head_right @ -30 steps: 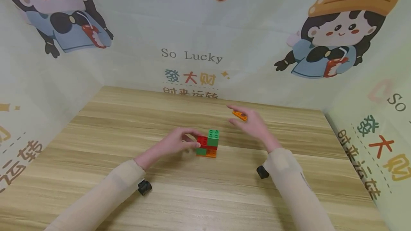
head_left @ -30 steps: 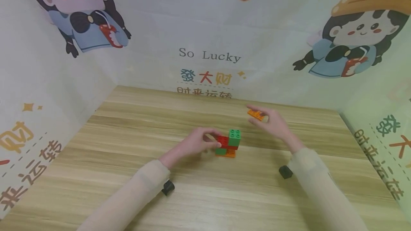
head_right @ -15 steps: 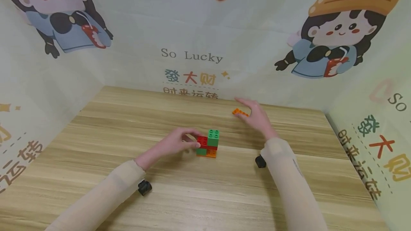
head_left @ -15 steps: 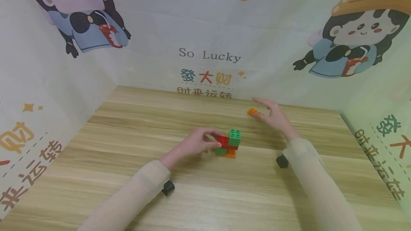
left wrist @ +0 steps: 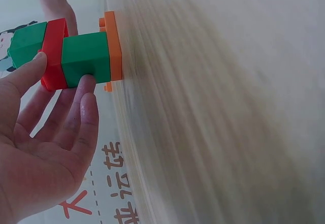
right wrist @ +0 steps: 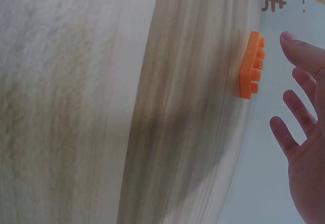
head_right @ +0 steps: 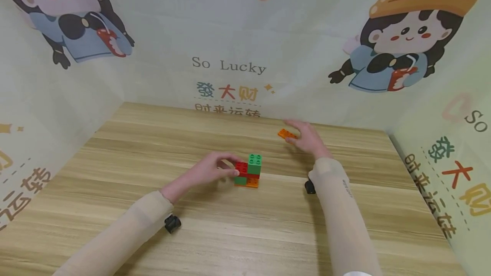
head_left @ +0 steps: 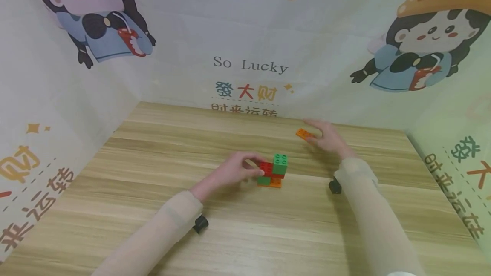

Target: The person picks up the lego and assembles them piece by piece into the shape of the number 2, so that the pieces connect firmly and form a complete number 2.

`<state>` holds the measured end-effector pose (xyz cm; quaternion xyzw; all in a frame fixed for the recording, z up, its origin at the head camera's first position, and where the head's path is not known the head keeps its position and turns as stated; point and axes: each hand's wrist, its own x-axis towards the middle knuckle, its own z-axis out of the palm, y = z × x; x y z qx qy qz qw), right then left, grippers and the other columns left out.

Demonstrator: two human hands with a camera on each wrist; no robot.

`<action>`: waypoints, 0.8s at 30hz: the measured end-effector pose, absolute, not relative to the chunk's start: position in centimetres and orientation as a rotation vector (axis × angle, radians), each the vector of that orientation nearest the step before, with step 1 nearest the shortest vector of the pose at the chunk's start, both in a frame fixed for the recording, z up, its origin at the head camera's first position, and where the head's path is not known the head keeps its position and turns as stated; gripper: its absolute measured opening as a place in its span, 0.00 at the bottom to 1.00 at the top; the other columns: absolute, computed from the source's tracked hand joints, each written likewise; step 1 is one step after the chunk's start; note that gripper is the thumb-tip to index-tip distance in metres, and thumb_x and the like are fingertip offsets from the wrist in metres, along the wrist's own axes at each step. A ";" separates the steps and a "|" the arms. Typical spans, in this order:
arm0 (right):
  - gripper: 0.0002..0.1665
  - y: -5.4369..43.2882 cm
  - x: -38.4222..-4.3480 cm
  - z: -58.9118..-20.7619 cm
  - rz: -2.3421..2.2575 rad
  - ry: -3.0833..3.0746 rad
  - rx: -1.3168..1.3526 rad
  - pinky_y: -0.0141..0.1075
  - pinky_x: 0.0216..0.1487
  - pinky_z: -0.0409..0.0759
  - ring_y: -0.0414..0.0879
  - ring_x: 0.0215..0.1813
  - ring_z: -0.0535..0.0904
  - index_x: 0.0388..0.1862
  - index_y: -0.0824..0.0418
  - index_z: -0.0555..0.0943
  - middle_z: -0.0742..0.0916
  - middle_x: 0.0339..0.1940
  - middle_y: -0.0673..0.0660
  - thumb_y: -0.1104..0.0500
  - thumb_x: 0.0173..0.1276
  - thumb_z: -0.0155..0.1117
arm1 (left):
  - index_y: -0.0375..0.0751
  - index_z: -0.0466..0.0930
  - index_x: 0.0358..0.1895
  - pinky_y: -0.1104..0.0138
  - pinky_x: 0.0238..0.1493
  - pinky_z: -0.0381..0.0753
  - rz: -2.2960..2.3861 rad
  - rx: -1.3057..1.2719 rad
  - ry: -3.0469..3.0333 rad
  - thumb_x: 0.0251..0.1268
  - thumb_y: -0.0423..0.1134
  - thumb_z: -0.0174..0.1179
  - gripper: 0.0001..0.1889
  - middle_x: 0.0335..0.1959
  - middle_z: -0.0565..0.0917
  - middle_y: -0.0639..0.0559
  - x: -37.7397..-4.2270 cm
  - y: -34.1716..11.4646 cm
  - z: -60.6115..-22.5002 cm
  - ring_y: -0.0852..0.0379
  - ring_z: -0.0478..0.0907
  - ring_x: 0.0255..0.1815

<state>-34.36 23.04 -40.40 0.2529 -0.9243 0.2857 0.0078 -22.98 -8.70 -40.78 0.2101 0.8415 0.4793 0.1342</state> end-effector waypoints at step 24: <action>0.35 23.2 -35.3 -41.6 0.696 -3.076 0.690 0.62 0.69 0.69 0.69 0.67 0.71 0.72 0.66 0.68 0.73 0.69 0.73 0.61 0.68 0.65 | 0.47 0.81 0.58 0.61 0.33 0.86 1.398 0.620 2.440 0.63 0.37 0.66 0.20 0.51 0.84 0.46 -23.1 -8.8 -41.1 0.57 0.86 0.39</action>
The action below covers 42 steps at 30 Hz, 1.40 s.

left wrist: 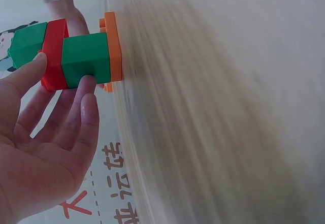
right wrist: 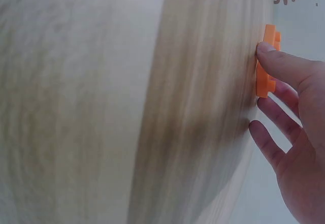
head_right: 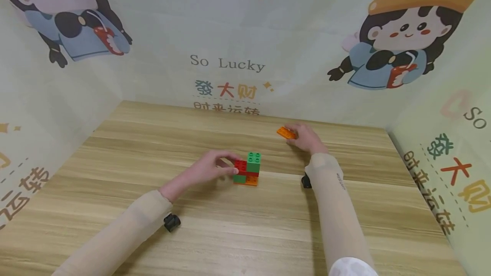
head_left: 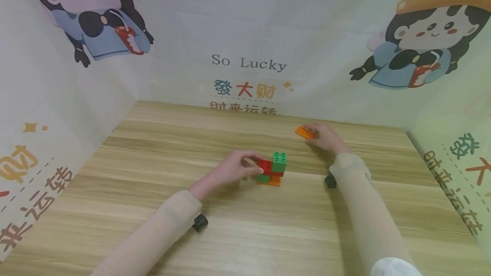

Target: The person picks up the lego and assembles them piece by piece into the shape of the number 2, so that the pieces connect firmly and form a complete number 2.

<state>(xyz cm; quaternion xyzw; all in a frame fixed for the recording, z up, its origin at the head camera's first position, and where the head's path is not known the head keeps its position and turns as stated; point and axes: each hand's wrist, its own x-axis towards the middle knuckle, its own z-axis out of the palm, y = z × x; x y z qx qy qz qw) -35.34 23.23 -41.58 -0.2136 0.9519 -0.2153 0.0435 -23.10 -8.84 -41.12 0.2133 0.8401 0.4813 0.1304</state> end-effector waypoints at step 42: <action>0.30 23.0 -34.9 -40.7 -0.650 2.988 -0.556 0.60 0.66 0.73 0.67 0.62 0.75 0.68 0.67 0.73 0.79 0.63 0.73 0.67 0.65 0.59 | 0.47 0.81 0.58 0.62 0.34 0.86 1.399 0.611 2.433 0.63 0.37 0.66 0.19 0.51 0.84 0.46 -23.2 -8.8 -41.1 0.57 0.86 0.39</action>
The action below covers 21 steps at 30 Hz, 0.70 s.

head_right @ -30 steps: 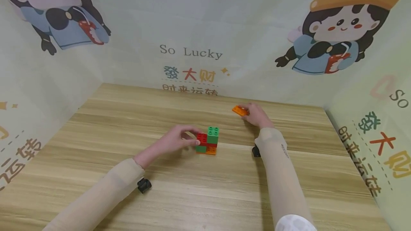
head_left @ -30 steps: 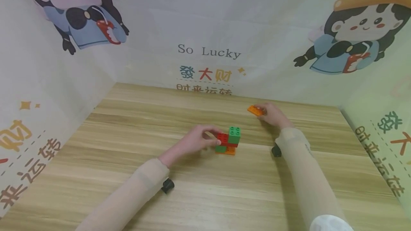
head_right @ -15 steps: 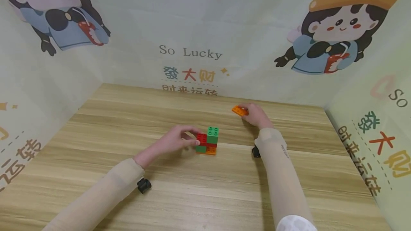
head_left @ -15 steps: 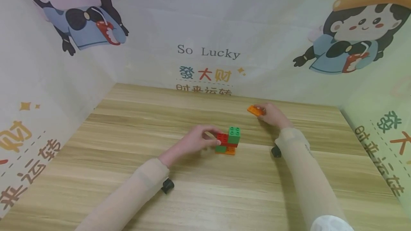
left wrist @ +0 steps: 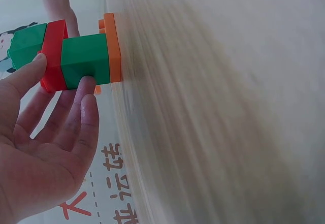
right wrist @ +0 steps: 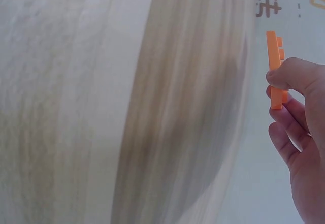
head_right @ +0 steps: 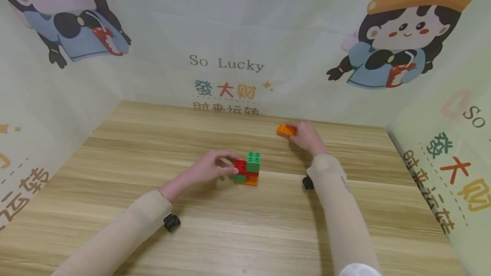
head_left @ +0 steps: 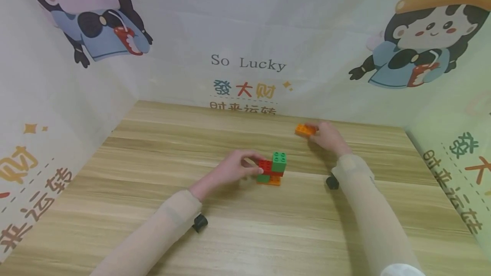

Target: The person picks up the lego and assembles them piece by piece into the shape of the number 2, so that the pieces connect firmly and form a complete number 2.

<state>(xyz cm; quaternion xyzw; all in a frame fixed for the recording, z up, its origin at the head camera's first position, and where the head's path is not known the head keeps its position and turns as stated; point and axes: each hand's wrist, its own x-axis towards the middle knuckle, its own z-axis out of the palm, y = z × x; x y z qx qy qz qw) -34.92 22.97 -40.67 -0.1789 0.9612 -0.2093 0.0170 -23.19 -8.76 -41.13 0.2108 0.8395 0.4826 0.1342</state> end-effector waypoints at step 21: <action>0.28 22.1 -32.8 -38.1 -0.811 3.093 -0.726 0.54 0.55 0.78 0.61 0.59 0.73 0.65 0.65 0.76 0.81 0.61 0.68 0.65 0.63 0.62 | 0.44 0.81 0.58 0.62 0.33 0.86 1.411 0.621 2.418 0.64 0.37 0.66 0.19 0.52 0.84 0.44 -23.0 -8.7 -41.0 0.58 0.86 0.38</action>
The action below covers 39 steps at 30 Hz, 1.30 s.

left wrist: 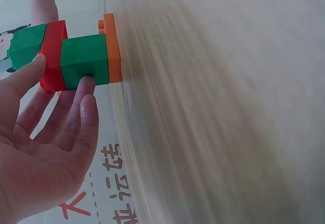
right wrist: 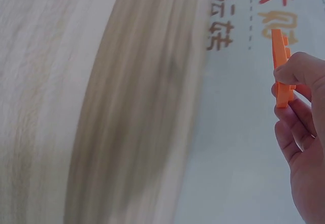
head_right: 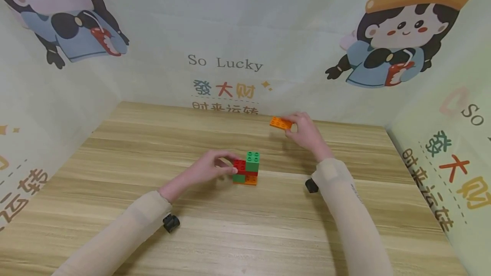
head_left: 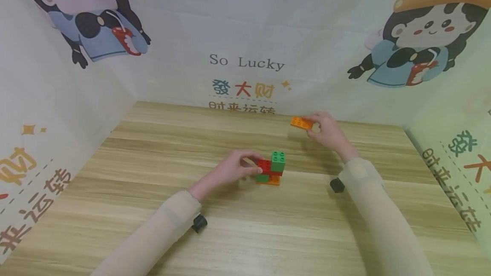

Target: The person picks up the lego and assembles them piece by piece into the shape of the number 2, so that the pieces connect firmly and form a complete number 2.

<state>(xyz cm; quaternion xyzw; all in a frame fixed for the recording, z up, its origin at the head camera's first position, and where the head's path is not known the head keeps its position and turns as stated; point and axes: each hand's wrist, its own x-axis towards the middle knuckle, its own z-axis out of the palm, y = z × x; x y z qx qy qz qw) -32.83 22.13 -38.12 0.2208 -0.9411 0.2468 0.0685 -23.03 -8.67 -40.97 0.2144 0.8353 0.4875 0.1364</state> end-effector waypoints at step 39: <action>0.29 18.1 -25.0 -33.8 0.883 -2.565 1.003 0.40 0.48 0.80 0.49 0.56 0.78 0.62 0.57 0.79 0.85 0.58 0.57 0.66 0.60 0.69 | 0.46 0.81 0.58 0.59 0.34 0.87 1.411 0.625 2.422 0.64 0.38 0.66 0.19 0.52 0.84 0.45 -23.1 -8.8 -41.1 0.52 0.87 0.40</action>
